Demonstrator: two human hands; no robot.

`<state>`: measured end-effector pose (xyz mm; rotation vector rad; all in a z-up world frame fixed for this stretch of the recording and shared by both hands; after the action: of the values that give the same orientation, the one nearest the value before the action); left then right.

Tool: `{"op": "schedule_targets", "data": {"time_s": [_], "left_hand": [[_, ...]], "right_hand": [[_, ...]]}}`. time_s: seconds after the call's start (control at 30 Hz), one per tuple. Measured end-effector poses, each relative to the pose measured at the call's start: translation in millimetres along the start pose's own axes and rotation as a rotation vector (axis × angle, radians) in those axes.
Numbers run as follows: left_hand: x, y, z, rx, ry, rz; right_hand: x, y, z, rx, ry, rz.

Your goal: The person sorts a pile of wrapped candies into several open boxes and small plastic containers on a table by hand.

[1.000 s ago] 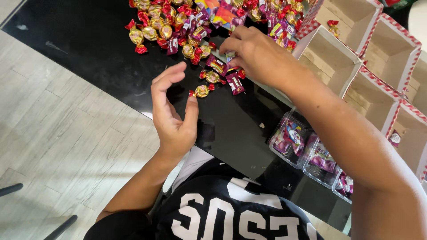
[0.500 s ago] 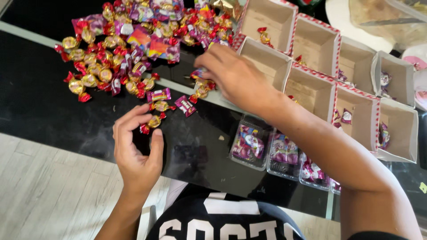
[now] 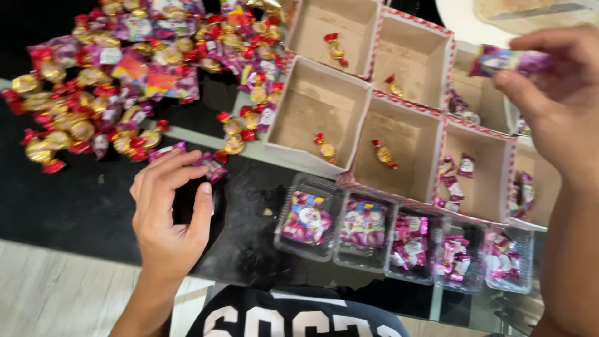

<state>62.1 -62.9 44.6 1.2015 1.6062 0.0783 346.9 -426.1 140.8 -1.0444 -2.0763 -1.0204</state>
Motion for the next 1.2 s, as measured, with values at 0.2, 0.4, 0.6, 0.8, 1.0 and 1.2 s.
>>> {"op": "schedule_targets", "data": {"time_s": [0.2, 0.4, 0.6, 0.8, 1.0, 1.2], "left_hand": [[-19, 17, 31, 0.180, 0.099, 0.129], [-12, 11, 39, 0.218, 0.114, 0.127], [-12, 4, 30, 0.084, 0.137, 0.219], [6, 11, -14, -0.090, 0.280, 0.226], [35, 7, -48, -0.204, 0.272, 0.081], [58, -4, -57, -0.320, 0.117, -0.103]], "right_hand": [[-35, -52, -105, -0.433, -0.149, 0.149], [-95, -79, -121, -0.371, -0.352, 0.233], [-132, -49, -61, -0.157, -0.505, -0.049], [-47, -38, 14, 0.016, -0.613, -0.360], [67, -54, 69, 0.168, -0.673, -0.586], [141, -24, 171, 0.389, -0.563, -0.764]]}}
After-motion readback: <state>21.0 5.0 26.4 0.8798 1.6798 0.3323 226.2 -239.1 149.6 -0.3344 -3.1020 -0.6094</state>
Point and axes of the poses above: each hand's wrist, its own y-axis towards the middle knuckle, its own z-axis out of the palm, x = y × z, the point moved 1 cm from there along y, towards the middle knuckle, and after that the axes turned 9 degrees about -x, right-handed, at the moved point
